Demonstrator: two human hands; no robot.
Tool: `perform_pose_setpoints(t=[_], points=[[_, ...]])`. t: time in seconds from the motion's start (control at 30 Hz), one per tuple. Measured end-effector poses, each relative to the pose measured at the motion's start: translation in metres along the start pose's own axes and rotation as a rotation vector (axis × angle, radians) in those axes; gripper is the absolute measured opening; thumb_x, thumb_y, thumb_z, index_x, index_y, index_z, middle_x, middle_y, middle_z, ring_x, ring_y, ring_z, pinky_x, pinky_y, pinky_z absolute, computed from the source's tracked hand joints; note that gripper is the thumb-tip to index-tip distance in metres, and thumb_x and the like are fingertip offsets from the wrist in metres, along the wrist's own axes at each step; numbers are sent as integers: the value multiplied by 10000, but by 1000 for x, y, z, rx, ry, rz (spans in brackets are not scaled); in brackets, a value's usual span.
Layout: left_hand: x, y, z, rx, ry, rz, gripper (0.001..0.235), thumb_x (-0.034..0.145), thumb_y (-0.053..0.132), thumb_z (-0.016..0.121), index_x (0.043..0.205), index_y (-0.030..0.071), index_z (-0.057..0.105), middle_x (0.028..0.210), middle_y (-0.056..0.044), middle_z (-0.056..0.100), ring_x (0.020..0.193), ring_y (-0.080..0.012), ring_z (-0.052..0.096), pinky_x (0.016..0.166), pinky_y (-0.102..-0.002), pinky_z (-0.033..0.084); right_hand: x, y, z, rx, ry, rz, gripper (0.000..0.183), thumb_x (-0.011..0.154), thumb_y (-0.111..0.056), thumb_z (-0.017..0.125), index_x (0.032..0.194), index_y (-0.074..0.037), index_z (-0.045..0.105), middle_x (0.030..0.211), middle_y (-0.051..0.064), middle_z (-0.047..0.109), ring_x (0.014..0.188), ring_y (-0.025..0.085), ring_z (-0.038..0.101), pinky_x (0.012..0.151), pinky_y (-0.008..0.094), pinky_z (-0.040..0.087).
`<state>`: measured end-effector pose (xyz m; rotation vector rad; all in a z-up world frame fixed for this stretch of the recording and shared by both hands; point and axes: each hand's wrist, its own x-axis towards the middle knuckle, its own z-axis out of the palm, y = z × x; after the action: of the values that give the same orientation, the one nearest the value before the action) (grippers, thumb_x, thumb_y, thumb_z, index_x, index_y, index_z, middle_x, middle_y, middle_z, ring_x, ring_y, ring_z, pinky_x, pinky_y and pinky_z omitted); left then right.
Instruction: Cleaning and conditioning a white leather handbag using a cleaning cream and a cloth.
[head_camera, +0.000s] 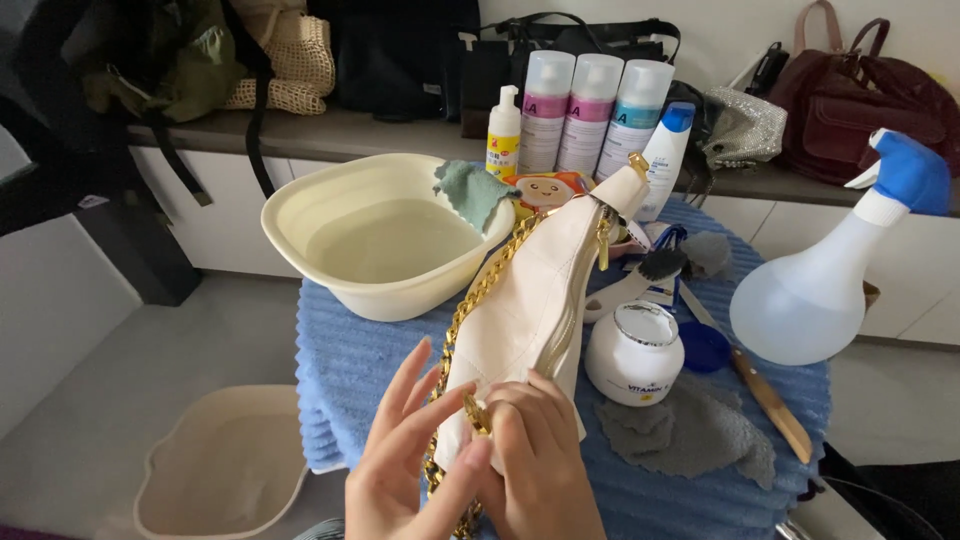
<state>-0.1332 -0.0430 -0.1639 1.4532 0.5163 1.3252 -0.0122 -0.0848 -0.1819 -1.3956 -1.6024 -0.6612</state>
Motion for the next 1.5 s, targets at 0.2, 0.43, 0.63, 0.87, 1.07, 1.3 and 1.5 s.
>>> perform_pose_setpoints(t=[0.2,0.43,0.63,0.87,1.07,1.3,1.5], points=[[1,-16,-2,-14,44,112,258,763,117,826,1017,80,813,1498,-149,606,1352,-301,626,1060,-393,576,-2,-4,-3,21,-13,0,228,1059,-218,436,983,-31,541,1041,117,637,995,261,640,1075,504,461],[1,-25,-3,-127,48,133,196,751,43,840,940,84,805,1436,-181,639,1221,-231,622,1009,-352,557,-6,-2,-2,38,-33,16,200,1035,-224,517,1059,-30,561,1073,102,647,1053,256,648,1119,496,424],[7,-27,-8,66,-6,345,169,758,91,824,914,41,779,1413,-263,634,1155,-270,687,1007,-360,560,-6,-1,-5,113,-45,70,222,1031,-265,540,1091,-52,551,1034,78,630,1088,239,656,1144,506,407],[52,71,-9,355,-102,429,449,949,363,494,1122,35,749,1433,-188,582,1044,-210,594,1018,-390,465,-5,-9,-26,299,-211,377,257,1023,-277,598,1172,-68,599,1257,112,649,1309,349,564,1185,567,303],[146,79,60,570,-877,603,216,957,271,635,1113,215,774,1056,-81,591,906,-231,678,829,-362,503,-4,-11,-33,351,-221,309,285,915,-63,700,1186,-38,612,1256,123,611,1312,292,570,1246,573,242],[185,32,124,945,-1327,695,343,862,332,760,1159,161,785,1104,-86,623,1042,-289,596,916,-425,466,-14,-4,-31,394,-217,316,309,1022,-298,526,1178,-47,617,1375,172,595,1350,360,547,1209,629,209],[168,11,149,1208,-1398,607,385,850,459,793,1150,222,748,1186,-12,586,1087,-257,606,828,-435,517,-12,-5,-30,388,-260,337,247,902,-139,614,1140,-76,609,1359,185,618,1357,360,526,1215,609,192]])
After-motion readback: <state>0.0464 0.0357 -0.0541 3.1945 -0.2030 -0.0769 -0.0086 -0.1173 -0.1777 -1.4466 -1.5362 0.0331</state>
